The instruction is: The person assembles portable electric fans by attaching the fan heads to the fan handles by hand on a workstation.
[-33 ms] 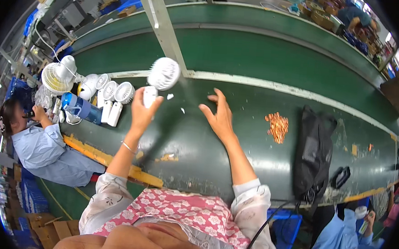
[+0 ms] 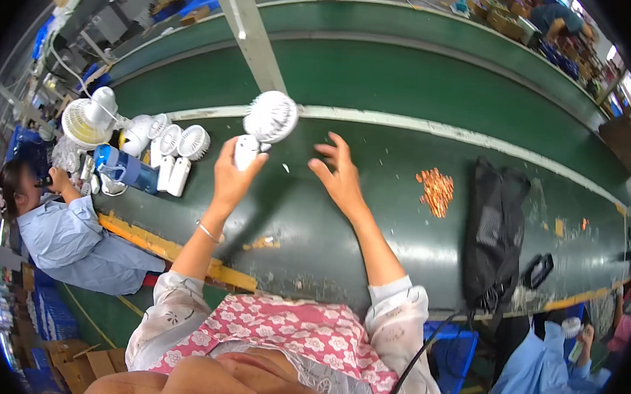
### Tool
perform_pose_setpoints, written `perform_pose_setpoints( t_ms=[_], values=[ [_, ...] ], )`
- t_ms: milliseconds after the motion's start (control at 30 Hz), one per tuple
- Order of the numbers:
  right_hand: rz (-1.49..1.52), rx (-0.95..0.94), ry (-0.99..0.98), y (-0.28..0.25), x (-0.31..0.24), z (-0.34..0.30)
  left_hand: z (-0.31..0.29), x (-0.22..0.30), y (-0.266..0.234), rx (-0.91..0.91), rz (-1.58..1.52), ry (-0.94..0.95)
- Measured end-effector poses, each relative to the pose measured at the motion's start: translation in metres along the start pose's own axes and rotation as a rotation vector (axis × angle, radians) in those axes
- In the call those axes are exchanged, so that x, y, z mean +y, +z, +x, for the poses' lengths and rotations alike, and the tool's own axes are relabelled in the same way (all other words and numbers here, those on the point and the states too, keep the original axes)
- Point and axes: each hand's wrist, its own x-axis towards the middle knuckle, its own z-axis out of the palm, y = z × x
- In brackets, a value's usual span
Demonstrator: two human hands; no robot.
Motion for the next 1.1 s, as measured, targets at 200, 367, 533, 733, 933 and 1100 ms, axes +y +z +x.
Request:
perform_pose_setpoints(
  t_ms=[200, 367, 533, 733, 933, 1100],
  values=[
    [0.764, 0.113, 0.095, 0.005, -0.020, -0.012, -0.029, 0.051, 0.067, -0.279, 0.063, 0.116],
    [0.737, 0.384, 0.168, -0.025, -0.006, -0.020, -0.028, 0.074, 0.110, -0.576, -0.007, 0.027],
    [0.774, 0.488, 0.209, -0.040, -0.001, -0.026, -0.040, 0.065, 0.135, -0.596, -0.039, 0.093],
    [0.717, 0.384, 0.168, -0.047, 0.006, -0.023, -0.028, 0.064, 0.129, -0.802, -0.086, -0.008],
    [0.715, 0.352, 0.161, -0.048, 0.012, -0.022, -0.023, 0.057, 0.127, -0.847, -0.088, -0.071],
    [0.855, 0.266, 0.231, -0.055, 0.004, -0.019, -0.032, 0.049, 0.130, -0.954, -0.809, -0.323]
  ],
)
